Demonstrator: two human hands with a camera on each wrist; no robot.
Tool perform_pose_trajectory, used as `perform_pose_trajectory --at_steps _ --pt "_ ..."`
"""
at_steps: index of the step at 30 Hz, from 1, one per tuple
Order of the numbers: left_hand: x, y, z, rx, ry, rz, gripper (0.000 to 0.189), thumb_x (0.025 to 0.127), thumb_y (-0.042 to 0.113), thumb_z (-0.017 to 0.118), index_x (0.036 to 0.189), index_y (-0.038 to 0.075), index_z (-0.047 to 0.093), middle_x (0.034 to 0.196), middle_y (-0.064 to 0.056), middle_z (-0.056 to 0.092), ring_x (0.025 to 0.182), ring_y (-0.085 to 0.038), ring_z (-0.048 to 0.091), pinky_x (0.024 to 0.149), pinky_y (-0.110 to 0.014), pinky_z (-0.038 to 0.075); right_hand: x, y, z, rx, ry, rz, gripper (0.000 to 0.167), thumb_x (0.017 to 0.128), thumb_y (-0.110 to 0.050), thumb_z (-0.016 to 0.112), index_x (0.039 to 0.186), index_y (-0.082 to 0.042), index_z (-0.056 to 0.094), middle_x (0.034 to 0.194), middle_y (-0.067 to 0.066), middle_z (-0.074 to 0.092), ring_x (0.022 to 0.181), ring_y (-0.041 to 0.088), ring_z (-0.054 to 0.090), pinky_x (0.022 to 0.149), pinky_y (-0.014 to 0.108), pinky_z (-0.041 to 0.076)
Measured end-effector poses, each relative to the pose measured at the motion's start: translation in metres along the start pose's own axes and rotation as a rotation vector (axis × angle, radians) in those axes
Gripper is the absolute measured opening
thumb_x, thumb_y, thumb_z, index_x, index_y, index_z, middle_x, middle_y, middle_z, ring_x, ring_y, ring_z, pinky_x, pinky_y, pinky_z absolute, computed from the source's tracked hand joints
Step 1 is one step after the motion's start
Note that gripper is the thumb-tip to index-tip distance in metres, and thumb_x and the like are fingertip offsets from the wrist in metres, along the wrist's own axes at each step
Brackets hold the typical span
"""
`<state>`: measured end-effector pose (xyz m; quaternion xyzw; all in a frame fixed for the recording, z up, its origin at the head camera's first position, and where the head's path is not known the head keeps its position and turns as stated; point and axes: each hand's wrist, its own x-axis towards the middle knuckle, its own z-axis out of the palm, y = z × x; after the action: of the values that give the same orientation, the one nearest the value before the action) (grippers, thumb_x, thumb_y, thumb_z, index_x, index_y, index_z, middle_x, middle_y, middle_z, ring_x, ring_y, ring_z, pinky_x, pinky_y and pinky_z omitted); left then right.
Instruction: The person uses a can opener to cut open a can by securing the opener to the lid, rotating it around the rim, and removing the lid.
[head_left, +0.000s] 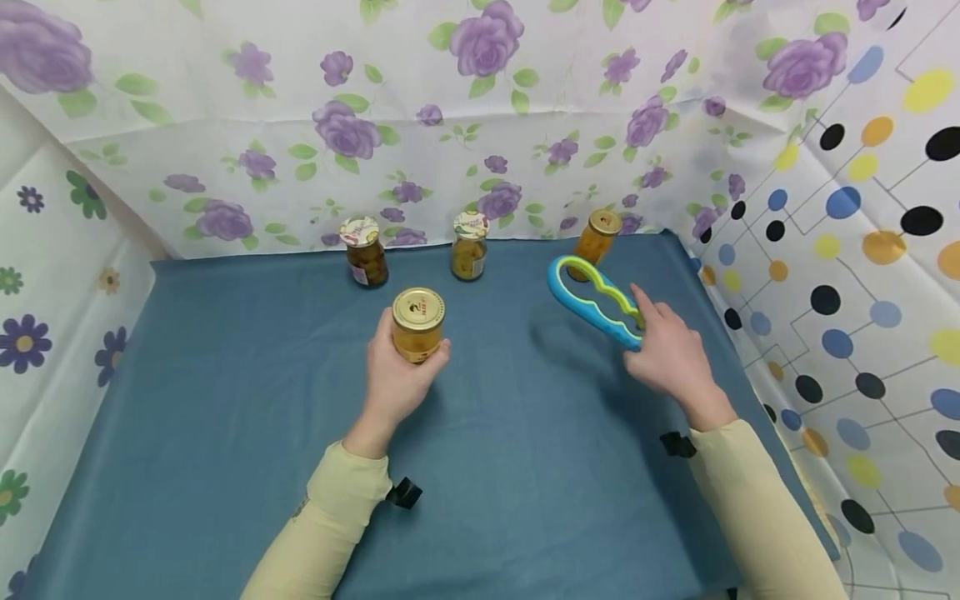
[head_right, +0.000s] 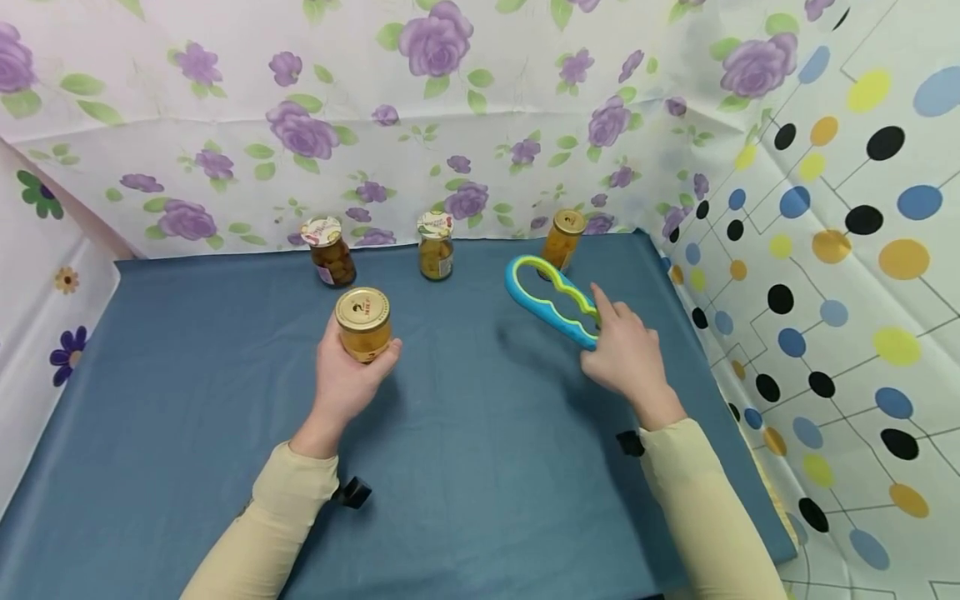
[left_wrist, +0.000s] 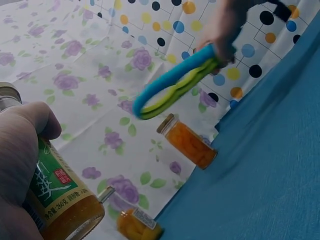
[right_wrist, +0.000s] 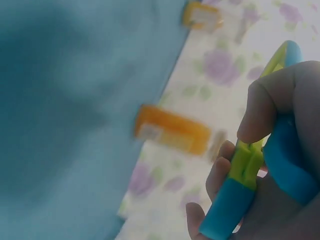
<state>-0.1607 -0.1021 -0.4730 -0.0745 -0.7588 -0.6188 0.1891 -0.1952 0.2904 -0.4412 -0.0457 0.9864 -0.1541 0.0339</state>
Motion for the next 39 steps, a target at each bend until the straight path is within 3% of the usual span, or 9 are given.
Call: perform_pose_trajectory --at_steps 7,10,14,18,24,31,39 --pt "-0.002 -0.001 0.000 0.017 -0.023 0.014 0.049 0.086 0.003 0.086 0.127 0.005 0.059 0.111 -0.013 0.069 0.096 -0.028 0.066 0.086 -0.049 0.051 0.015 -0.053 -0.009 0.021 0.010 -0.069 0.111 0.082 -0.013 0.069 0.174 -0.027 0.009 0.132 0.019 0.056 0.100 0.035 0.054 0.076 0.054 0.043" --pt "-0.002 -0.001 0.001 0.030 -0.033 0.019 0.049 0.086 0.003 0.086 0.127 0.005 0.059 0.112 -0.012 0.069 0.096 -0.027 0.066 0.086 -0.049 0.052 0.018 -0.073 -0.012 0.048 0.012 -0.102 0.107 0.081 -0.012 0.070 0.173 -0.028 0.018 0.128 0.016 0.060 0.099 0.033 0.056 0.076 0.052 0.044" --pt "-0.003 -0.002 0.003 0.042 -0.045 0.010 0.051 0.085 0.004 0.086 0.128 0.006 0.058 0.113 -0.010 0.069 0.097 -0.026 0.065 0.086 -0.049 0.052 0.019 -0.093 -0.015 0.133 -0.059 -0.103 0.092 0.084 -0.012 0.066 0.169 -0.019 0.031 0.124 0.015 0.064 0.098 0.033 0.059 0.078 0.051 0.048" --pt "-0.003 -0.004 0.005 0.056 -0.051 0.009 0.051 0.085 0.006 0.086 0.128 0.006 0.058 0.113 -0.009 0.069 0.096 -0.025 0.065 0.085 -0.048 0.053 0.019 -0.105 -0.014 0.190 -0.113 -0.088 0.083 0.086 -0.013 0.063 0.165 -0.011 0.034 0.124 0.017 0.065 0.099 0.034 0.061 0.081 0.052 0.050" --pt "-0.004 -0.005 0.005 0.055 -0.054 0.022 0.051 0.085 0.007 0.086 0.127 0.006 0.058 0.113 -0.009 0.069 0.095 -0.025 0.066 0.083 -0.048 0.053 0.014 -0.121 -0.012 0.219 -0.057 -0.169 0.089 0.082 -0.009 0.066 0.165 -0.016 0.036 0.127 0.013 0.064 0.100 0.032 0.059 0.082 0.052 0.050" --pt "-0.004 -0.006 0.006 0.060 -0.065 0.015 0.049 0.086 0.008 0.084 0.127 0.006 0.058 0.113 -0.008 0.069 0.095 -0.024 0.066 0.082 -0.048 0.054 0.009 -0.136 -0.010 0.177 0.003 -0.305 0.105 0.076 -0.006 0.067 0.170 -0.030 0.028 0.109 0.004 0.063 0.092 0.024 0.057 0.072 0.045 0.045" --pt "-0.005 -0.006 0.007 0.056 -0.074 0.012 0.051 0.085 0.005 0.085 0.128 0.005 0.057 0.115 -0.009 0.069 0.097 -0.026 0.065 0.084 -0.048 0.054 0.006 -0.149 -0.010 0.120 0.025 -0.367 0.109 0.074 -0.004 0.069 0.171 -0.027 0.026 0.101 0.003 0.062 0.089 0.023 0.054 0.073 0.047 0.043"
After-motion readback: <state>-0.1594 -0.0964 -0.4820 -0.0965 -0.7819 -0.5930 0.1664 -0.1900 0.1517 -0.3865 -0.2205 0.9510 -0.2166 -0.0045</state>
